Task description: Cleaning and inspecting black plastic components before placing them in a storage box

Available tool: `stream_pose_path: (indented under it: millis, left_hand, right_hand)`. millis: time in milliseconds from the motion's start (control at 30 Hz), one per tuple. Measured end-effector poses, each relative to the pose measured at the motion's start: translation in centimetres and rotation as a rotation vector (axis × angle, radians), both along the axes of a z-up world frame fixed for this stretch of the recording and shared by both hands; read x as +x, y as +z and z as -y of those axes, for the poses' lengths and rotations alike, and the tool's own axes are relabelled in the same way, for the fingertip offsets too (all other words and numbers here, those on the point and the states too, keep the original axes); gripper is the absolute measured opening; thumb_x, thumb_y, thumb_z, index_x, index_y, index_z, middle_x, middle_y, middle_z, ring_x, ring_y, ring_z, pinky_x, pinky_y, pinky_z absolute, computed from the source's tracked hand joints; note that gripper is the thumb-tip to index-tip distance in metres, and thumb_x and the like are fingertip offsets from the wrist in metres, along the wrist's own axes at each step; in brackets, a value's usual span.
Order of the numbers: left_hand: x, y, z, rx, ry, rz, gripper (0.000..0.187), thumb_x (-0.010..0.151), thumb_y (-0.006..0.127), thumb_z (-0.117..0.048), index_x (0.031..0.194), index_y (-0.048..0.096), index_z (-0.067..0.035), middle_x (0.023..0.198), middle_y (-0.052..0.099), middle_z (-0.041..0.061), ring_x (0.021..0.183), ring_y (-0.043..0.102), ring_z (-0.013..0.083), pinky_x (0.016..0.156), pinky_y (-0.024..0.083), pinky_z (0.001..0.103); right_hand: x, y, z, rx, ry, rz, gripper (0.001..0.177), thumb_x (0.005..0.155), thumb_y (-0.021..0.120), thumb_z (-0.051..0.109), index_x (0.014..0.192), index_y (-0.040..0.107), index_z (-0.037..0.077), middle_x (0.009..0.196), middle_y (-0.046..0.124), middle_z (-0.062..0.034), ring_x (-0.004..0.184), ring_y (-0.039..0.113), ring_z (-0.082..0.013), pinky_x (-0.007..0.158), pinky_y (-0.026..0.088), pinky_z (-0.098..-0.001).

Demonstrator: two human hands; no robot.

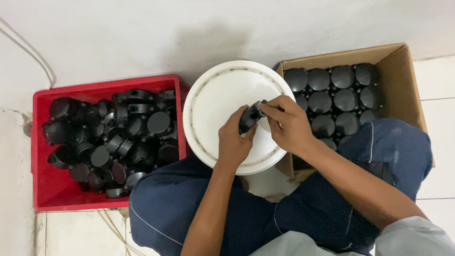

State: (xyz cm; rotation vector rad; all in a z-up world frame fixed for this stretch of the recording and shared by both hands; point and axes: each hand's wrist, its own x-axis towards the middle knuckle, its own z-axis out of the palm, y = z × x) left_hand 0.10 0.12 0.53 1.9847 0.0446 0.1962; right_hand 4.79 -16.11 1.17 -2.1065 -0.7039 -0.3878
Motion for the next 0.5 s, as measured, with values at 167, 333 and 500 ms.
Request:
stream_pose_path:
  millis: [167, 333, 500]
  left_hand:
    - [0.1, 0.1, 0.0, -0.002, -0.038, -0.009, 0.048, 0.089, 0.071, -0.008, 0.133, 0.055, -0.002, 0.121, 0.063, 0.022, 0.114, 0.063, 0.0377, 0.097, 0.052, 0.049]
    - [0.0, 0.1, -0.2, -0.018, -0.026, -0.047, 0.049, 0.088, 0.070, -0.006, 0.134, 0.054, -0.002, 0.123, 0.062, 0.023, 0.114, 0.062, 0.0403, 0.096, 0.053, 0.049]
    - [0.2, 0.0, -0.3, 0.012, -0.031, -0.031, 0.052, 0.088, 0.073, -0.011, 0.135, 0.052, -0.002, 0.125, 0.060, 0.023, 0.116, 0.061, 0.0391, 0.097, 0.053, 0.050]
  right_hand:
    - [1.0, -1.2, 0.6, -0.090, -0.045, -0.021, 0.031, 0.081, 0.063, -0.016, 0.107, 0.074, -0.002, 0.093, 0.065, -0.0158, 0.082, 0.064, -0.0318, 0.066, 0.051, -0.0354]
    - [0.1, -0.7, 0.2, -0.002, -0.045, -0.073, 0.032, 0.084, 0.060, -0.014, 0.110, 0.074, 0.000, 0.092, 0.065, -0.0141, 0.078, 0.063, -0.0281, 0.064, 0.050, -0.0317]
    - [1.0, -1.1, 0.5, -0.142, -0.060, -0.047, 0.030, 0.084, 0.062, -0.014, 0.109, 0.074, -0.002, 0.093, 0.064, -0.0158, 0.082, 0.063, -0.0307, 0.066, 0.051, -0.0345]
